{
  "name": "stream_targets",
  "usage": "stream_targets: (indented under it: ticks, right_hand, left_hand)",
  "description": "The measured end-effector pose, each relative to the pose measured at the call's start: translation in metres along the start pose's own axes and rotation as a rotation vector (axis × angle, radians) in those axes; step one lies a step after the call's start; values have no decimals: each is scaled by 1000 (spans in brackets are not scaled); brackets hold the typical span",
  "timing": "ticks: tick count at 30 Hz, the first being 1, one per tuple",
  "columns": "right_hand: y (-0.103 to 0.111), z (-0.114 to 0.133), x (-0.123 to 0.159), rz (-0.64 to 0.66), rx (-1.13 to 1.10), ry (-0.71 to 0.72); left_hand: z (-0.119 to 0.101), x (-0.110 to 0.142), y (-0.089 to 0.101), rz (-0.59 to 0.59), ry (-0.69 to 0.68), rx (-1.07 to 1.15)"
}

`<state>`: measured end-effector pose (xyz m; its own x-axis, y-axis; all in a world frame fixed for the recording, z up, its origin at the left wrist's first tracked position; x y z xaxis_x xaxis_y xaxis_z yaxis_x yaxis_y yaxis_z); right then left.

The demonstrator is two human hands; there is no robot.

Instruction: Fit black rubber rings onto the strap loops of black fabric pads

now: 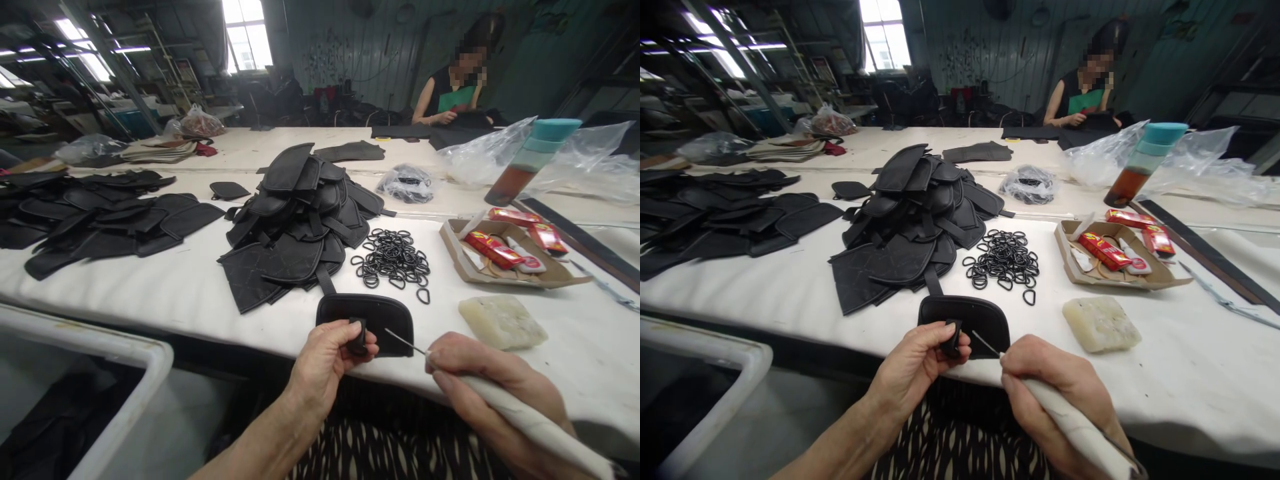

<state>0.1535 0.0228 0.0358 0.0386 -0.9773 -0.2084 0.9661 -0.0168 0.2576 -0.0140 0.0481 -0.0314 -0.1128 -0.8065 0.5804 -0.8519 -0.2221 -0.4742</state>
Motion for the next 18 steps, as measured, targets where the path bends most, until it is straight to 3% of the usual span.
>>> stream_targets:
  ticks: [3, 9, 13, 18]
  right_hand:
    - [13, 1, 8, -172, -32, -32]
    - [20, -7, 19, -292, -44, -105]
    - [22, -6, 18, -297, -29, -120]
    - [19, 4, 13, -214, -18, -86]
  left_hand:
    - [0, 0, 0, -3, -8, -2]
    - [1, -2, 1, -3, -38, 0]
    - [2, -2, 3, -20, -57, 19]
    - [2, 0, 2, 2, -59, 35]
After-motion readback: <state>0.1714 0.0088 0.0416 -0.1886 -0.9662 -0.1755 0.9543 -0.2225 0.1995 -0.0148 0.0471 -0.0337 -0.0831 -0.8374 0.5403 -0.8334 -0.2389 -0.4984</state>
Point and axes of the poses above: each hand's wrist, its own x-axis away from the middle knuckle, its own y-axis out of the back of the hand, z = x × y, the point moved 5 cm from there along -x, towards the middle knuckle, and after that the axes turned 1 degree about -x, right-handed, at the moved point
